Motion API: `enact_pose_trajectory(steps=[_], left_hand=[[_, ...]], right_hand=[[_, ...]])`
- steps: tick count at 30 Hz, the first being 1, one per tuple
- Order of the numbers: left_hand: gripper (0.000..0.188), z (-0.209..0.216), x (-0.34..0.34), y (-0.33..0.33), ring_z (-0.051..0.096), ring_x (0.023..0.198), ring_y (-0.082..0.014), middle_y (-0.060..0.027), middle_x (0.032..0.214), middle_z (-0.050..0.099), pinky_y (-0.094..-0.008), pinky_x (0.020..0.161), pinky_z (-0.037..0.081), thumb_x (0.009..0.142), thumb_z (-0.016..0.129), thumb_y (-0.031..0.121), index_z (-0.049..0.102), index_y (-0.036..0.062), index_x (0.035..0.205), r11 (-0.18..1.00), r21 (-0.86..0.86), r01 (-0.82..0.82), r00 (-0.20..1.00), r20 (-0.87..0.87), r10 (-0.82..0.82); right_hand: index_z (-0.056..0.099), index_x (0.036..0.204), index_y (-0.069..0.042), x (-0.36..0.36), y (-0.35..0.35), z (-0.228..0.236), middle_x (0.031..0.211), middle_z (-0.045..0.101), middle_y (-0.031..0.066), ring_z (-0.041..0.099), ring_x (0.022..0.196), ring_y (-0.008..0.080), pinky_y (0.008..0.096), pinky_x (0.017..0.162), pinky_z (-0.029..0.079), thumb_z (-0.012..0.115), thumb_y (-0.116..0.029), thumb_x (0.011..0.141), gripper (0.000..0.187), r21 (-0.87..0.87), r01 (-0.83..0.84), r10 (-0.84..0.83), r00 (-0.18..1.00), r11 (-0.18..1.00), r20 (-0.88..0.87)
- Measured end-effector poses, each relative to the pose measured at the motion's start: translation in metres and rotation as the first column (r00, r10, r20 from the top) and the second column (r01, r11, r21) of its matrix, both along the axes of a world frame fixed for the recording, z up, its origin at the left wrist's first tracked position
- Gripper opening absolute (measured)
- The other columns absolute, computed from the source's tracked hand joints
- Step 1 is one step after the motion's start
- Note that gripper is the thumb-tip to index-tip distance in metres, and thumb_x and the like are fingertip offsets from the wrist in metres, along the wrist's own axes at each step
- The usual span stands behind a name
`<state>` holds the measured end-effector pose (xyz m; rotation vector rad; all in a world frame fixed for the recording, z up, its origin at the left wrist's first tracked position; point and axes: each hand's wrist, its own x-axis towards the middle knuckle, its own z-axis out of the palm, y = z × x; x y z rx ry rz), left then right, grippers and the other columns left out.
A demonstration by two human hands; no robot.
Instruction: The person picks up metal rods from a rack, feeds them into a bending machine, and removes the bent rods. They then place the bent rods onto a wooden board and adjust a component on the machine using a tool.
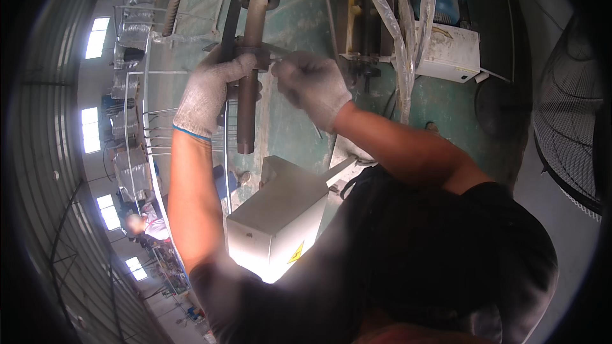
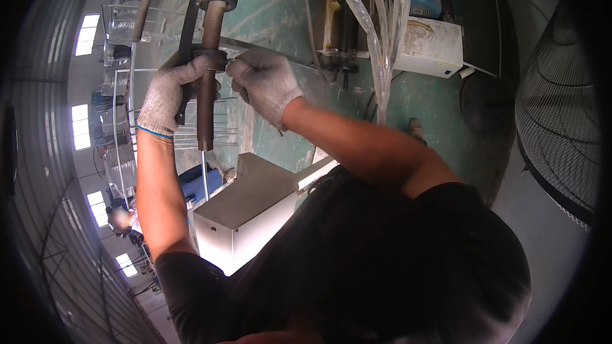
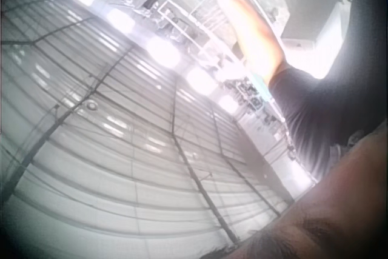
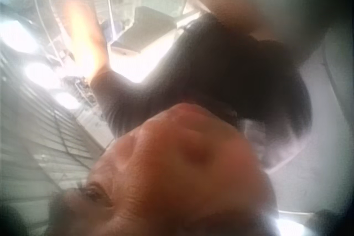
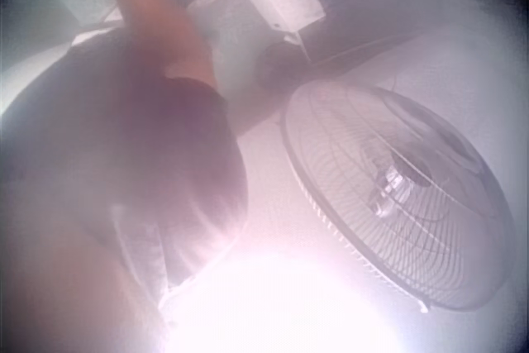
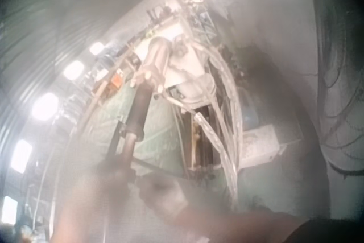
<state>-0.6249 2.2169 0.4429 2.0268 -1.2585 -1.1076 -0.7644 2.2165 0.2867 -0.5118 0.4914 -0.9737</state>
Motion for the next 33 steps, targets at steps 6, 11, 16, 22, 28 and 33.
enact_pose_trajectory(steps=[6, 11, 16, 22, 28, 33], left_hand=[[0.045, 0.000, 0.003, -0.001, 0.074, 0.079, -0.0241, -0.0139, 0.103, 0.076, -0.0369, 0.073, 0.063, 0.100, 0.079, 0.026, 0.068, -0.0042, 0.132, 1.000, 0.024, 0.013, 1.000, -0.002, -0.013], [0.046, -0.004, 0.008, 0.000, 0.075, 0.082, -0.0253, -0.0152, 0.106, 0.077, -0.0403, 0.077, 0.066, 0.101, 0.077, 0.023, 0.065, -0.0056, 0.135, 1.000, 0.003, 0.013, 0.999, -0.047, -0.013], [0.045, -0.001, 0.006, -0.001, 0.075, 0.084, -0.0261, -0.0163, 0.110, 0.076, -0.0420, 0.079, 0.067, 0.101, 0.076, 0.019, 0.064, -0.0063, 0.136, 1.000, -0.006, 0.020, 0.996, -0.088, -0.020], [0.043, 0.004, -0.002, 0.000, 0.074, 0.088, -0.0233, -0.0128, 0.111, 0.079, -0.0379, 0.083, 0.062, 0.097, 0.075, 0.013, 0.066, -0.0036, 0.136, 0.999, 0.028, -0.033, 0.998, -0.046, 0.035], [0.046, 0.005, -0.005, -0.005, 0.072, 0.103, -0.0196, -0.0102, 0.112, 0.078, -0.0348, 0.096, 0.056, 0.093, 0.076, 0.011, 0.065, -0.0027, 0.136, 0.996, 0.083, -0.043, 0.999, -0.022, 0.045], [0.059, 0.004, -0.011, -0.004, 0.072, 0.105, -0.0185, -0.0087, 0.117, 0.077, -0.0354, 0.100, 0.057, 0.086, 0.081, 0.004, 0.064, -0.0019, 0.142, 0.982, 0.081, -0.171, 0.985, -0.022, 0.173]], right_hand=[[0.070, 0.109, 0.001, 0.012, 0.009, -0.006, 0.075, 0.058, 0.0032, 0.048, 0.060, 0.0114, 0.0306, 0.053, 0.035, 0.068, -0.026, 0.111, 0.027, 0.156, -0.064, 0.005, 0.934, 0.986, 0.356], [0.068, 0.108, -0.002, 0.000, 0.009, -0.011, 0.073, 0.056, 0.0001, 0.043, 0.056, 0.0103, 0.0306, 0.051, 0.031, 0.067, -0.032, 0.112, 0.030, 0.000, -0.095, 0.095, 0.989, 0.995, 0.115], [0.068, 0.102, -0.005, -0.013, 0.001, -0.019, 0.074, 0.057, -0.0011, 0.049, 0.058, 0.0091, 0.0314, 0.051, 0.038, 0.073, -0.038, 0.108, 0.035, -0.144, -0.326, 0.308, 0.942, 0.934, -0.133], [0.059, 0.091, -0.009, -0.027, 0.001, -0.031, 0.080, 0.057, -0.0013, 0.055, 0.073, 0.0087, 0.0318, 0.063, 0.047, 0.089, -0.017, 0.090, 0.032, -0.371, -0.517, 0.364, 0.837, 0.772, -0.409], [0.055, 0.099, -0.007, -0.037, -0.030, -0.024, 0.084, 0.059, 0.0032, 0.054, 0.079, 0.0134, 0.0369, 0.074, 0.052, 0.086, -0.024, 0.092, 0.036, -0.333, -0.766, 0.499, 0.620, 0.549, -0.605], [0.056, 0.112, -0.003, -0.027, -0.028, -0.070, 0.086, 0.071, 0.0113, 0.072, 0.077, 0.0227, 0.0399, 0.073, 0.058, 0.075, -0.021, 0.103, 0.028, -0.571, -0.701, 0.536, 0.705, 0.428, -0.464]])
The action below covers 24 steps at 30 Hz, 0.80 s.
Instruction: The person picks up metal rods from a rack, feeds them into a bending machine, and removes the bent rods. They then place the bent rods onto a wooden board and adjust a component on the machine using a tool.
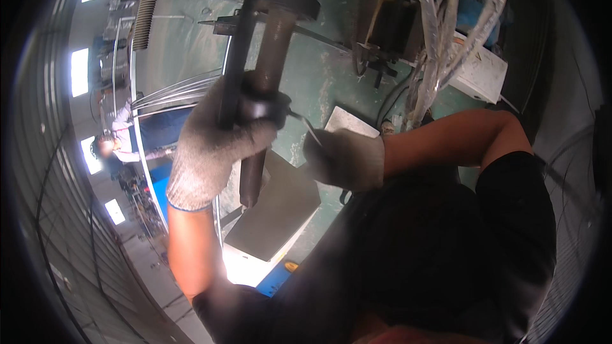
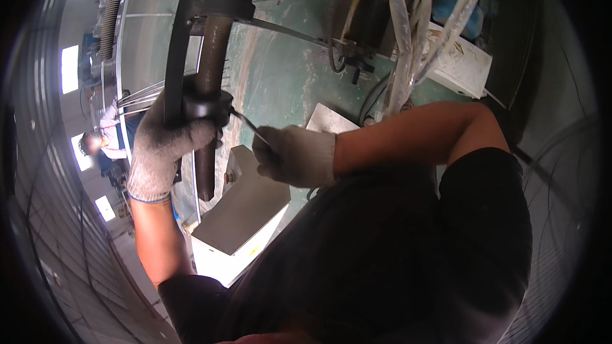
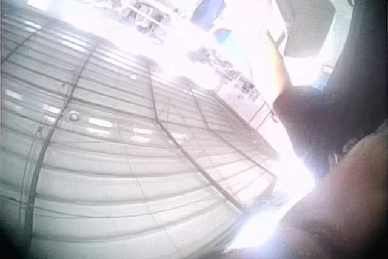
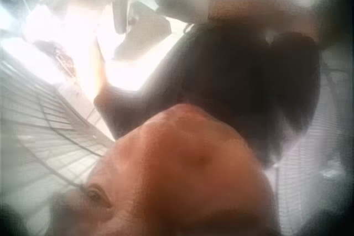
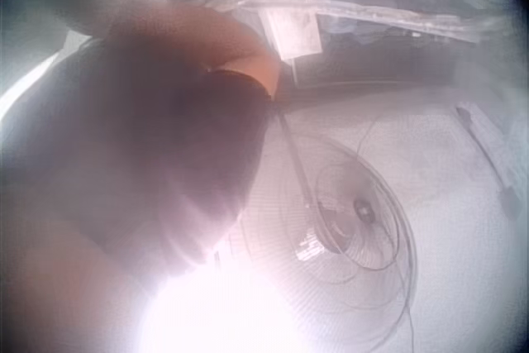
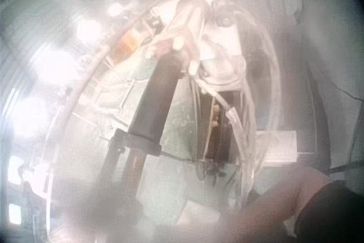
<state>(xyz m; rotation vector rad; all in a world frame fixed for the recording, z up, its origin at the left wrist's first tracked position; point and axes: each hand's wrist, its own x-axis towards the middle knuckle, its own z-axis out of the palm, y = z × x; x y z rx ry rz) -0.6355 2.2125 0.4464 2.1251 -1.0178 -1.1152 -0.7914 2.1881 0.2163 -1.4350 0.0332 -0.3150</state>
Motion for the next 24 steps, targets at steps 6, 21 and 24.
enact_pose_trajectory(steps=[6, 21, 24], left_hand=[[0.069, 0.003, -0.001, 0.008, 0.071, 0.102, -0.0161, -0.0067, 0.114, 0.075, -0.0339, 0.095, 0.059, 0.082, 0.083, -0.001, 0.063, 0.0014, 0.149, 0.992, 0.027, -0.120, 0.993, -0.002, 0.120], [0.067, 0.000, 0.004, -0.018, 0.072, 0.101, -0.0165, -0.0050, 0.110, 0.078, -0.0348, 0.094, 0.059, 0.077, 0.087, 0.012, 0.069, 0.0065, 0.142, 0.989, 0.123, -0.081, 0.993, 0.099, 0.069], [0.062, -0.016, 0.014, -0.019, 0.073, 0.100, -0.0163, -0.0046, 0.110, 0.078, -0.0359, 0.095, 0.059, 0.078, 0.087, 0.015, 0.071, 0.0057, 0.138, 0.996, 0.028, -0.089, 0.993, 0.077, 0.086]], right_hand=[[0.053, 0.119, 0.002, -0.005, -0.028, 0.009, 0.081, 0.070, 0.0148, 0.075, 0.073, 0.0265, 0.0397, 0.069, 0.060, 0.065, -0.014, 0.110, 0.022, -0.161, -0.151, 0.163, 0.984, 0.975, 0.065], [0.060, 0.125, 0.002, 0.002, -0.186, 0.083, 0.085, 0.075, 0.0209, 0.078, 0.088, 0.0414, 0.0526, 0.081, 0.063, 0.043, -0.030, 0.117, 0.037, -0.720, -0.631, 0.266, 0.776, 0.289, -0.572], [0.061, 0.117, -0.003, -0.005, -0.185, 0.066, 0.084, 0.075, 0.0149, 0.078, 0.086, 0.0380, 0.0497, 0.080, 0.061, 0.063, -0.029, 0.108, 0.027, -0.831, -0.432, 0.140, 0.901, 0.349, -0.410]])
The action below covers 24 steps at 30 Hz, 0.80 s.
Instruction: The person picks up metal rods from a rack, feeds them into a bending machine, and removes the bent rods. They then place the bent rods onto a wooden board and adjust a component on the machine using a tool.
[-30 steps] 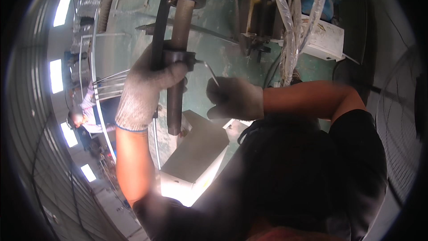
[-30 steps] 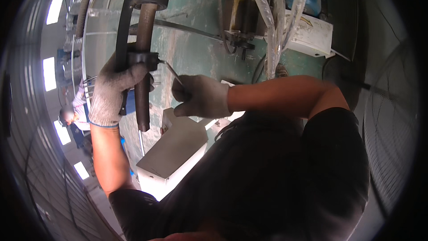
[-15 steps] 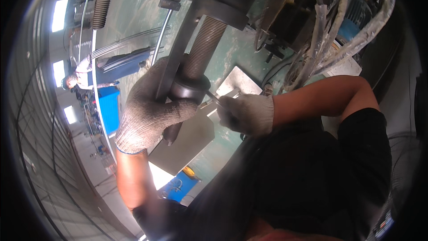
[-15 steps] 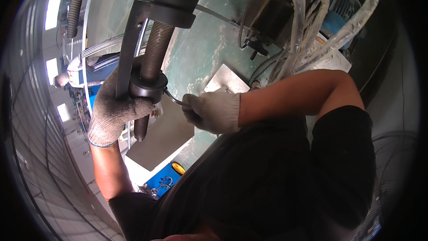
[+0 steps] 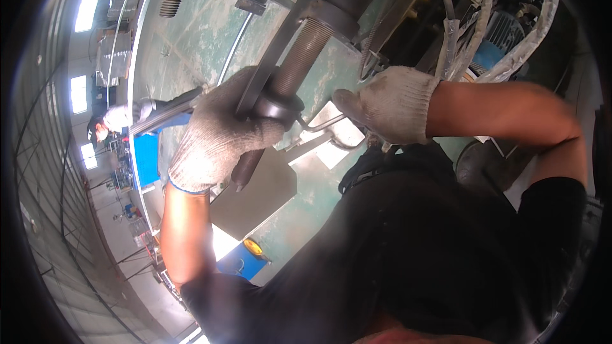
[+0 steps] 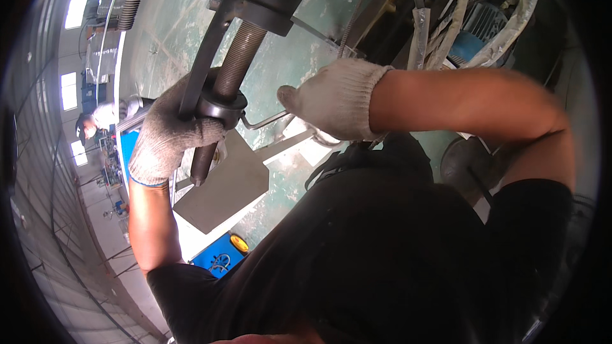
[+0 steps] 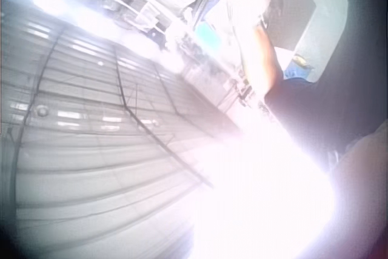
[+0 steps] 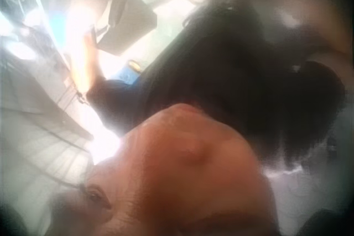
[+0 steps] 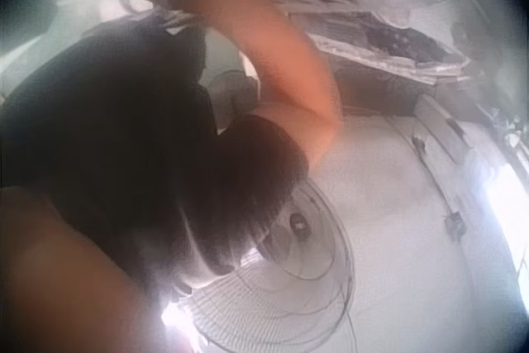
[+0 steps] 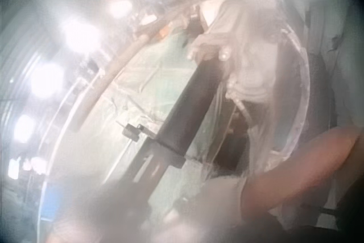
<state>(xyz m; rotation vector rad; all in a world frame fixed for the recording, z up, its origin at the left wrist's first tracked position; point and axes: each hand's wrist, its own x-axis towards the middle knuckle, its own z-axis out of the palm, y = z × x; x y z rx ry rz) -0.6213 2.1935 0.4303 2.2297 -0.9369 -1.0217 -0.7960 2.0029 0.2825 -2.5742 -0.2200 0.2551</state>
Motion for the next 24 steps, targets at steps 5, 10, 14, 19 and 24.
enact_pose_trajectory(steps=[5, 10, 14, 19, 24], left_hand=[[0.060, -0.005, 0.005, -0.008, 0.073, 0.105, -0.0177, -0.0061, 0.113, 0.078, -0.0354, 0.098, 0.059, 0.081, 0.085, 0.013, 0.071, 0.0049, 0.139, 1.000, -0.011, 0.004, 0.997, -0.083, -0.005], [0.062, -0.022, 0.015, -0.045, 0.074, 0.107, -0.0199, -0.0082, 0.113, 0.078, -0.0363, 0.101, 0.058, 0.082, 0.083, 0.009, 0.067, 0.0009, 0.142, 0.999, -0.034, 0.013, 0.990, -0.136, -0.018], [0.067, -0.002, 0.007, -0.014, 0.074, 0.109, -0.0213, -0.0102, 0.116, 0.078, -0.0368, 0.102, 0.058, 0.083, 0.081, 0.005, 0.063, -0.0035, 0.146, 0.999, -0.029, 0.025, 0.984, -0.177, -0.029], [0.064, 0.003, 0.000, -0.005, 0.074, 0.109, -0.0219, -0.0120, 0.119, 0.078, -0.0376, 0.102, 0.059, 0.087, 0.081, 0.006, 0.061, -0.0048, 0.148, 0.999, -0.044, 0.028, 0.988, -0.151, -0.034], [0.062, 0.009, 0.000, -0.006, 0.075, 0.112, -0.0218, -0.0117, 0.121, 0.078, -0.0372, 0.104, 0.058, 0.091, 0.081, 0.008, 0.061, -0.0053, 0.148, 0.992, 0.027, 0.123, 0.991, -0.046, -0.122]], right_hand=[[0.068, 0.107, -0.008, -0.011, 0.025, -0.015, 0.088, 0.073, 0.0104, 0.075, 0.088, 0.0369, 0.0479, 0.079, 0.058, 0.076, -0.030, 0.101, 0.024, 0.367, 0.170, -0.318, 0.863, 0.915, 0.393], [0.074, 0.100, -0.009, 0.015, 0.015, -0.043, 0.084, 0.069, 0.0092, 0.072, 0.078, 0.0333, 0.0478, 0.071, 0.057, 0.078, -0.025, 0.096, 0.016, 0.456, 0.190, -0.455, 0.666, 0.870, 0.591], [0.074, 0.098, -0.011, 0.002, 0.052, -0.027, 0.082, 0.069, 0.0082, 0.073, 0.075, 0.0315, 0.0471, 0.066, 0.056, 0.078, -0.025, 0.096, 0.014, 0.437, 0.218, -0.469, 0.623, 0.873, 0.626], [0.075, 0.099, -0.008, 0.000, 0.065, -0.031, 0.077, 0.069, 0.0086, 0.070, 0.067, 0.0290, 0.0431, 0.061, 0.056, 0.080, -0.012, 0.090, 0.011, 0.580, 0.110, -0.523, 0.590, 0.807, 0.615], [0.074, 0.101, -0.005, -0.008, 0.080, -0.026, 0.073, 0.066, 0.0035, 0.064, 0.062, 0.0148, 0.0348, 0.059, 0.052, 0.082, -0.009, 0.089, 0.014, 0.857, 0.157, -0.804, 0.460, 0.491, 0.376]])
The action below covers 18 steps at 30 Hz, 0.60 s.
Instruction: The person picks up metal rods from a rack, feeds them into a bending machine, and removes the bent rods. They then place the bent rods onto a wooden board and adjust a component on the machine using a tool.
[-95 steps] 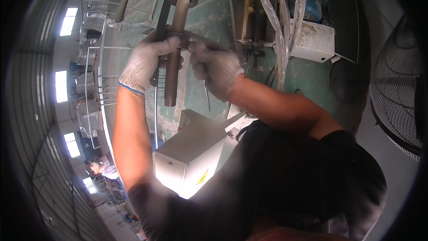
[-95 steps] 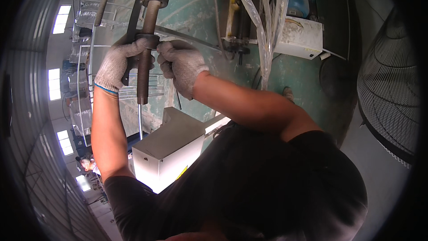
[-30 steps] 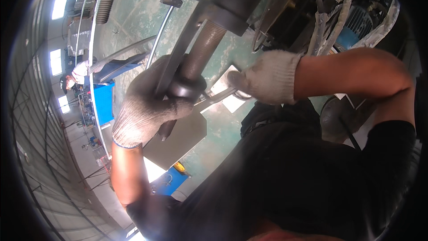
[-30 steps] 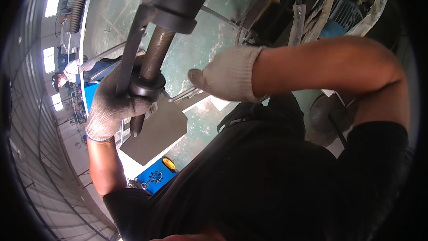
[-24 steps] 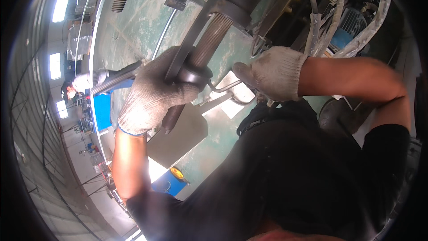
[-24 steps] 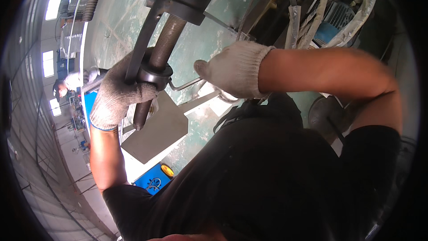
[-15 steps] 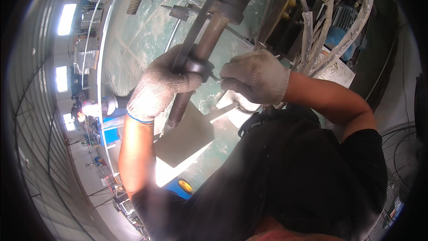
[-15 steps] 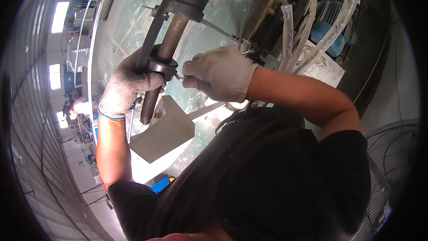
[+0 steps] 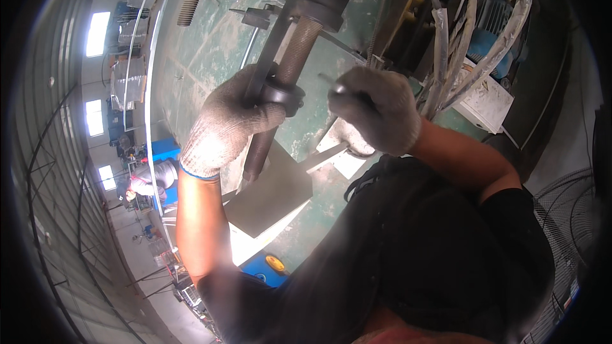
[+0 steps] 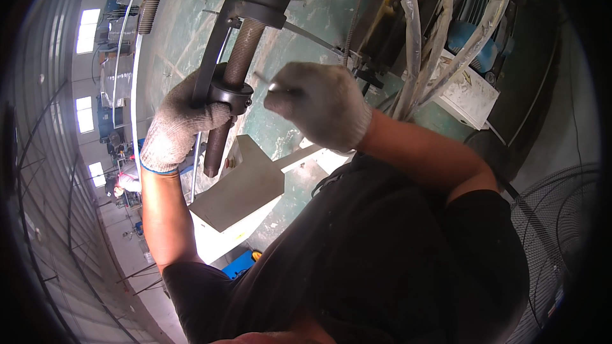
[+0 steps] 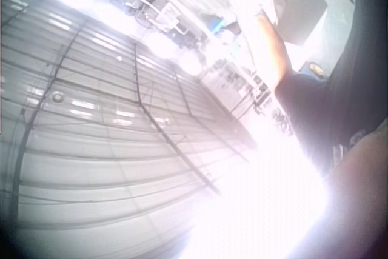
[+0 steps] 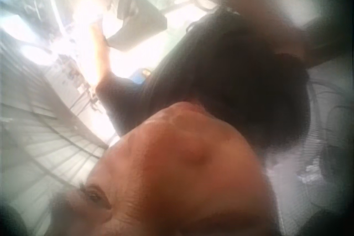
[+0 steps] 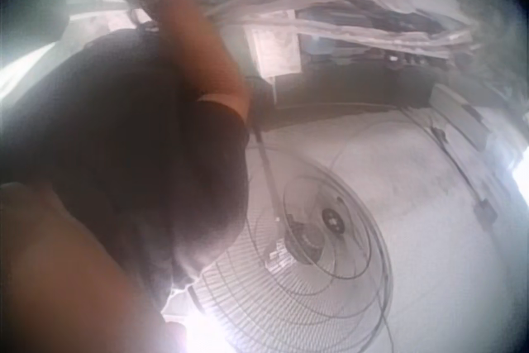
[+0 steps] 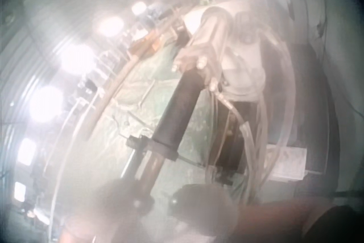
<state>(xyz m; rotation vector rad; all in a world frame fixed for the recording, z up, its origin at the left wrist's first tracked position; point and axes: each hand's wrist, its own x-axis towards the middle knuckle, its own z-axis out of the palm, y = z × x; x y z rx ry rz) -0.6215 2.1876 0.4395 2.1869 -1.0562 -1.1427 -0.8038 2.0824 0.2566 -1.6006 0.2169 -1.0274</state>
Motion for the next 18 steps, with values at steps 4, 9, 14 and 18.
enact_pose_trajectory(steps=[4, 9, 14, 18], left_hand=[[0.057, -0.005, 0.003, 0.007, 0.074, 0.112, -0.0214, -0.0105, 0.122, 0.078, -0.0368, 0.105, 0.057, 0.092, 0.082, 0.011, 0.065, -0.0033, 0.144, 0.999, -0.035, -0.034, 0.999, -0.034, 0.033], [0.056, 0.003, 0.004, 0.000, 0.071, 0.113, -0.0205, -0.0092, 0.120, 0.077, -0.0371, 0.105, 0.056, 0.090, 0.085, 0.012, 0.068, -0.0019, 0.142, 1.000, 0.014, 0.015, 1.000, -0.007, -0.015], [0.057, 0.002, 0.009, 0.001, 0.070, 0.113, -0.0207, -0.0082, 0.119, 0.076, -0.0367, 0.105, 0.055, 0.089, 0.086, 0.012, 0.068, -0.0015, 0.141, 1.000, -0.020, -0.010, 0.998, -0.069, 0.008], [0.055, 0.005, 0.009, 0.004, 0.070, 0.113, -0.0204, -0.0078, 0.119, 0.076, -0.0363, 0.105, 0.055, 0.091, 0.087, 0.015, 0.069, -0.0024, 0.140, 0.998, -0.059, -0.029, 0.992, -0.126, 0.021]], right_hand=[[0.072, 0.119, -0.004, 0.005, 0.012, 0.006, 0.066, 0.054, -0.0025, 0.050, 0.059, 0.0043, 0.0278, 0.056, 0.040, 0.088, -0.008, 0.086, 0.037, 0.303, -0.111, 0.150, 0.983, 0.947, -0.108], [0.070, 0.129, -0.006, 0.031, 0.023, -0.008, 0.072, 0.059, 0.0079, 0.057, 0.061, 0.0199, 0.0364, 0.063, 0.051, 0.095, -0.022, 0.084, 0.054, 0.177, -0.075, 0.100, 0.986, 0.981, -0.136], [0.076, 0.117, -0.005, 0.044, 0.023, -0.014, 0.077, 0.066, 0.0108, 0.064, 0.063, 0.0243, 0.0381, 0.062, 0.052, 0.092, -0.021, 0.085, 0.040, -0.024, 0.074, -0.071, 0.993, 0.997, 0.099], [0.078, 0.114, -0.004, 0.039, 0.021, -0.005, 0.075, 0.066, 0.0094, 0.065, 0.062, 0.0242, 0.0373, 0.061, 0.053, 0.091, -0.019, 0.085, 0.036, -0.086, 0.092, -0.083, 0.991, 0.992, 0.104]])
